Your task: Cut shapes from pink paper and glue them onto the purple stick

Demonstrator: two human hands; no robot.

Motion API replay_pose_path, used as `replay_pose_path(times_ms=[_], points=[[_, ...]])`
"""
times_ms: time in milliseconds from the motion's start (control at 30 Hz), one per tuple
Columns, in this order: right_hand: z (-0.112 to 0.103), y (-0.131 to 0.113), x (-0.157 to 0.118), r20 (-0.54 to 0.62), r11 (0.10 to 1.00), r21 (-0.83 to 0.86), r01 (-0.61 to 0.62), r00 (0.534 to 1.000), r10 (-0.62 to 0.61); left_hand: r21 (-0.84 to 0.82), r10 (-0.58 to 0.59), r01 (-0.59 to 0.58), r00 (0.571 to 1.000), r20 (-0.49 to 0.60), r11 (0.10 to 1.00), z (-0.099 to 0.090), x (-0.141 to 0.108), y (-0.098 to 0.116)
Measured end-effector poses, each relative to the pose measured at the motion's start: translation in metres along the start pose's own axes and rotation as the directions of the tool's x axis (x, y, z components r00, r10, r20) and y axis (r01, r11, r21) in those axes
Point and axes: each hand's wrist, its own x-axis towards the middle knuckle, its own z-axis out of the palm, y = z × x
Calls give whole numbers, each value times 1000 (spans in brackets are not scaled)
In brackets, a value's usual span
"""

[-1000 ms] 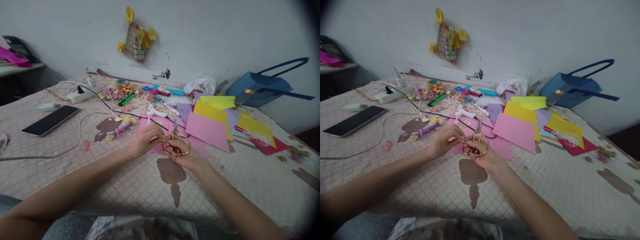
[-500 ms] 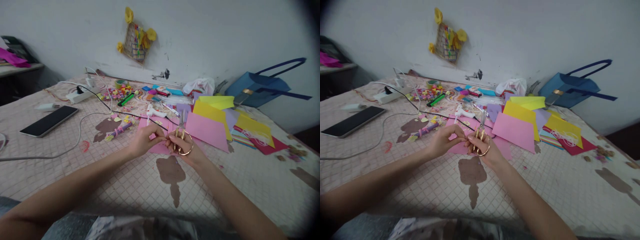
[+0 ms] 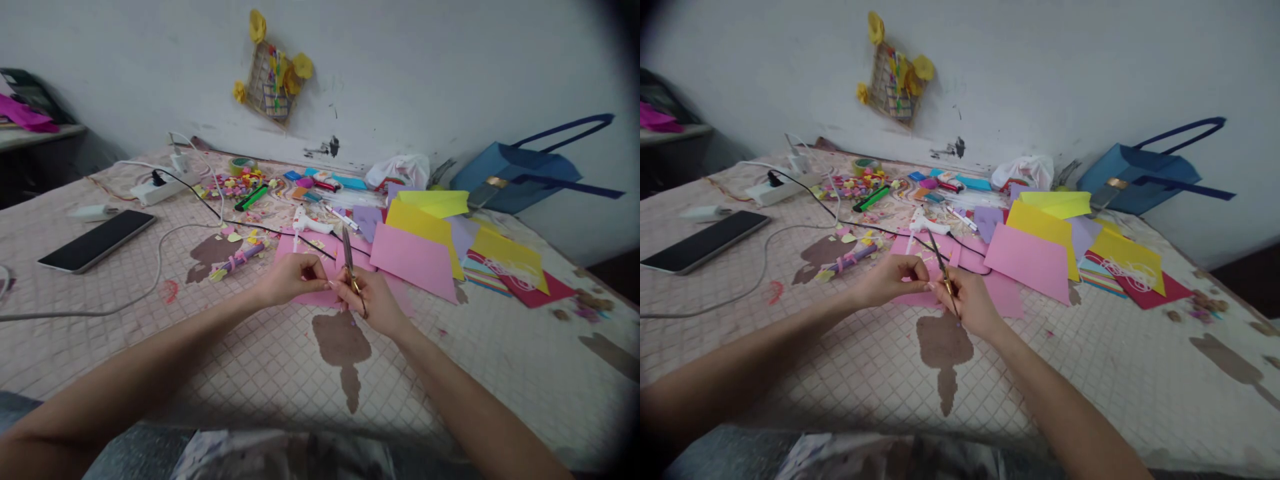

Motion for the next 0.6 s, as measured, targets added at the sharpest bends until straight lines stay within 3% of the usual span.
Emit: replay_pose_path(times_ms=[100,233,467,600], points=[[-1,2,2,73,998,56,-25,997,21,-65,21,-15,996,81,998,-2,0,2],[-2,5,5,55,995,91,-45,998,41,-139,29,-9,990,138,990,-1,0,0],[2,5,5,-109,990,91,-107,987,117,-143,-12,29,993,119,989,-1,1,0],[-6,8,9,-232,995,22,-96,968,98,-133,-24,34,997,76,991,-3,2,4]])
